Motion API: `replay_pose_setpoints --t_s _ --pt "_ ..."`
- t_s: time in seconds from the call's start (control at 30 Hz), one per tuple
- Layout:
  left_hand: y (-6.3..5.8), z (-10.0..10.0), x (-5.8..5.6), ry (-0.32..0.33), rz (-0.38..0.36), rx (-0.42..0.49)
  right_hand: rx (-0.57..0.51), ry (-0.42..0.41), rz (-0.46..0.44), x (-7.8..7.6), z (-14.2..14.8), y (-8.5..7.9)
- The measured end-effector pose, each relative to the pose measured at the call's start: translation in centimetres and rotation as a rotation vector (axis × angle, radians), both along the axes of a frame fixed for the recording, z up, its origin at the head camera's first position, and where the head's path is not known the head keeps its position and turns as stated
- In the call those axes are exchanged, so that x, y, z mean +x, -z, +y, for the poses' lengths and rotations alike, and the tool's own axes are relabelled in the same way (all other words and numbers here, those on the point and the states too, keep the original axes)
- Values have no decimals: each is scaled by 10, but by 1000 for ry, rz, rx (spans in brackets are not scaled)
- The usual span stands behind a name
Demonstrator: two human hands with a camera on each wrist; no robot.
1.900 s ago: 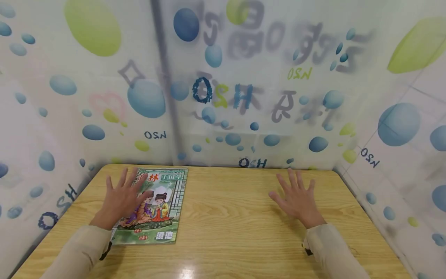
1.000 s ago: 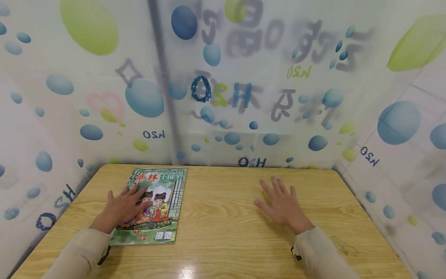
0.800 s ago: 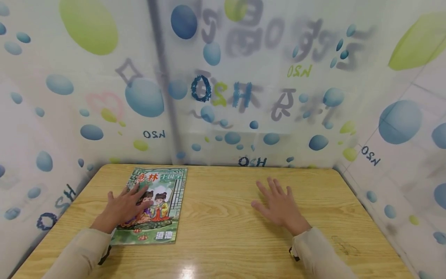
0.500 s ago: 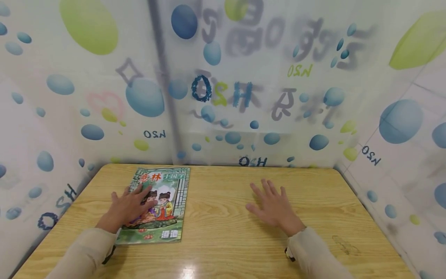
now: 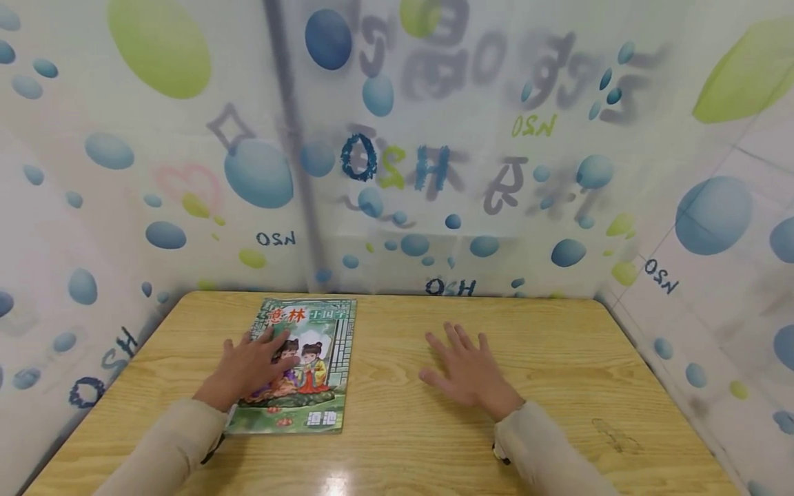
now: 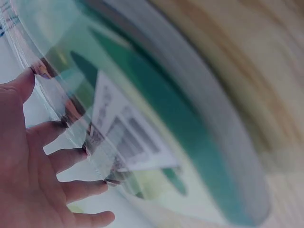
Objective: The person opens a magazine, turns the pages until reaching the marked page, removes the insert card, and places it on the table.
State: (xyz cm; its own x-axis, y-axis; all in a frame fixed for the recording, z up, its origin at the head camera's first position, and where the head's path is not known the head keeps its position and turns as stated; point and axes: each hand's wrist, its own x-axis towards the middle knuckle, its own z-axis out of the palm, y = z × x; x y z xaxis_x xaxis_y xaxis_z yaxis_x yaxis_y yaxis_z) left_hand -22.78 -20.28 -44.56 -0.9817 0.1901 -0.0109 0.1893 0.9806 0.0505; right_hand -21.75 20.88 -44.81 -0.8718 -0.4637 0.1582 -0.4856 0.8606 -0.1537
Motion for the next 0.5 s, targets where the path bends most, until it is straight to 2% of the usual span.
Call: replay_pose_setpoints --t_s 0.27,0.5 --pt "-2 19 1 19 22 -65 -1 -40 -47 2 -15 0" --pt "0 39 -3 39 49 -94 16 -69 -103 4 -27 2"
